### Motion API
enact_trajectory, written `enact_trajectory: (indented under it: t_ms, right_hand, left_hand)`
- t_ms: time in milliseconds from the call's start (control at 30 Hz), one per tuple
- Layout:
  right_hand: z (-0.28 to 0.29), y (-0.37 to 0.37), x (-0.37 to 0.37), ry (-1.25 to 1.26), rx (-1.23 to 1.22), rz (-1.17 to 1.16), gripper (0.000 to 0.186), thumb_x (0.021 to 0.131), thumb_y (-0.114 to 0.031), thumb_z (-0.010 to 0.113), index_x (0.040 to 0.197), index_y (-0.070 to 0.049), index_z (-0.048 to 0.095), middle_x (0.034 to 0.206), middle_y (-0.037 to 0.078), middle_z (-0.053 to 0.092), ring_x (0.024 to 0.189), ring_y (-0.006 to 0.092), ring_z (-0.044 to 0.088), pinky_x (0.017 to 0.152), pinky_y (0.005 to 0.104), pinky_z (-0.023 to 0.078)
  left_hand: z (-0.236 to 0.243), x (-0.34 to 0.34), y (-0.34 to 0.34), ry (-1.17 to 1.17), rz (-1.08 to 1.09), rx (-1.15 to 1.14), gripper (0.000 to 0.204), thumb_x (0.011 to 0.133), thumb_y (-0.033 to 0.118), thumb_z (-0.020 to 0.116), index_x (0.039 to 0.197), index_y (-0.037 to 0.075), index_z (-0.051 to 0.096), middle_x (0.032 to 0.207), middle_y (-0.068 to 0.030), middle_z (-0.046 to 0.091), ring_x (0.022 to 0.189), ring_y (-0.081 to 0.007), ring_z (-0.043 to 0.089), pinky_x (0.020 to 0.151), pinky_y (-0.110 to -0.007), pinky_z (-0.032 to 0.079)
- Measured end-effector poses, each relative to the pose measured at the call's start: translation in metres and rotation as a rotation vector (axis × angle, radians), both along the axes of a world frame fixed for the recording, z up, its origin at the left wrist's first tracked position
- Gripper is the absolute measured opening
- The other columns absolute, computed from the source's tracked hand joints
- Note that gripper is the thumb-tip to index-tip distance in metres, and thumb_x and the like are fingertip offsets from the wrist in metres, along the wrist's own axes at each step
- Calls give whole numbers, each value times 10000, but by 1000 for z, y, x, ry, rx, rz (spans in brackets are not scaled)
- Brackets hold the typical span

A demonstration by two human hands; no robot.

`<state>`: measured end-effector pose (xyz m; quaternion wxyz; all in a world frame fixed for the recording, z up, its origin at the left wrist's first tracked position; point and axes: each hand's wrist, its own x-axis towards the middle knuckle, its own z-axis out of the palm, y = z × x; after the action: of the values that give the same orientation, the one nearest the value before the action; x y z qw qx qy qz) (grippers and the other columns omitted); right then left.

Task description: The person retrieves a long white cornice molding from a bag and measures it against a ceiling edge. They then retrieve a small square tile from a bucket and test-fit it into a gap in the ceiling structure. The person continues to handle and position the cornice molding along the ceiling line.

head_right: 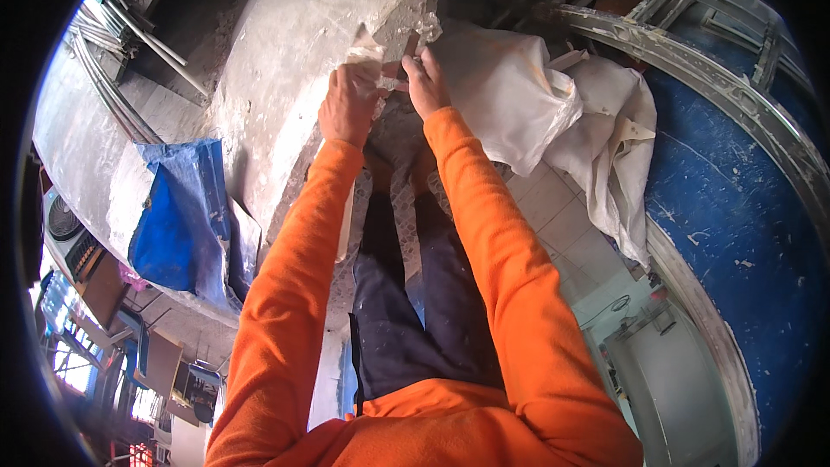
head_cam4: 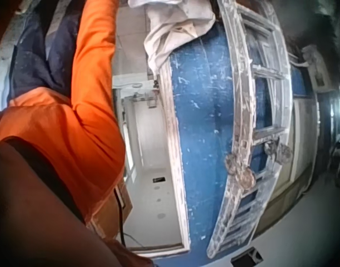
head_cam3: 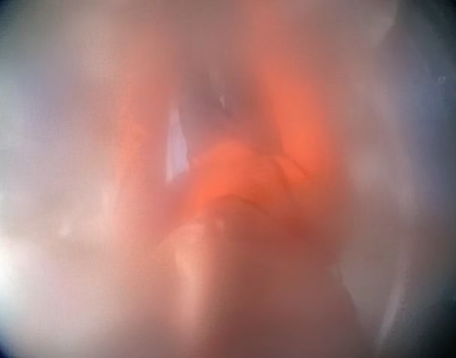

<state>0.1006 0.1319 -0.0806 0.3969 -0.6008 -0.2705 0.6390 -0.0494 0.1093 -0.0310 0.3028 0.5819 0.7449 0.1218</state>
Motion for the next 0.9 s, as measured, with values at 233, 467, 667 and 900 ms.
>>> enact_trajectory:
  t_ms: [233, 467, 667, 900]
  right_hand:
    - [-1, -4, -18, -120, 114, 173, 176, 999, -142, 514, 1126, -19, 511, 841, 105, 742, 739, 132, 670, 644, 306, 525]
    - [16, -34, -22, -658, 482, 409, 154, 930, -174, 635, 1034, -63, 658, 824, 176, 713, 749, 353, 706, 673, 436, 556]
    - [22, -25, -40, -856, 577, 573, 113, 863, -123, 696, 973, -98, 708, 805, 162, 701, 749, 390, 682, 639, 449, 555]
    - [20, -23, -46, -947, 630, 489, 114, 861, -146, 717, 970, -128, 743, 809, 109, 676, 744, 330, 672, 633, 428, 542]
  left_hand:
    - [-40, -55, 18, -251, 163, 0, 768, 756, 267, 858, 1403, 73, 492, 1011, -118, 735, 906, -335, 711, 785, -413, 550]
    - [-58, -91, 50, -456, 116, -167, 542, 721, 291, 882, 1176, 68, 688, 924, -134, 734, 846, -217, 713, 759, -356, 556]
    - [-44, -103, 68, -155, -219, 52, 483, 730, 283, 849, 1177, 162, 710, 967, -98, 734, 919, -310, 704, 835, -409, 545]
    - [-18, -92, 56, 52, -338, -2, 267, 843, 243, 734, 1106, 208, 764, 1045, -78, 700, 946, -304, 688, 815, -407, 546]
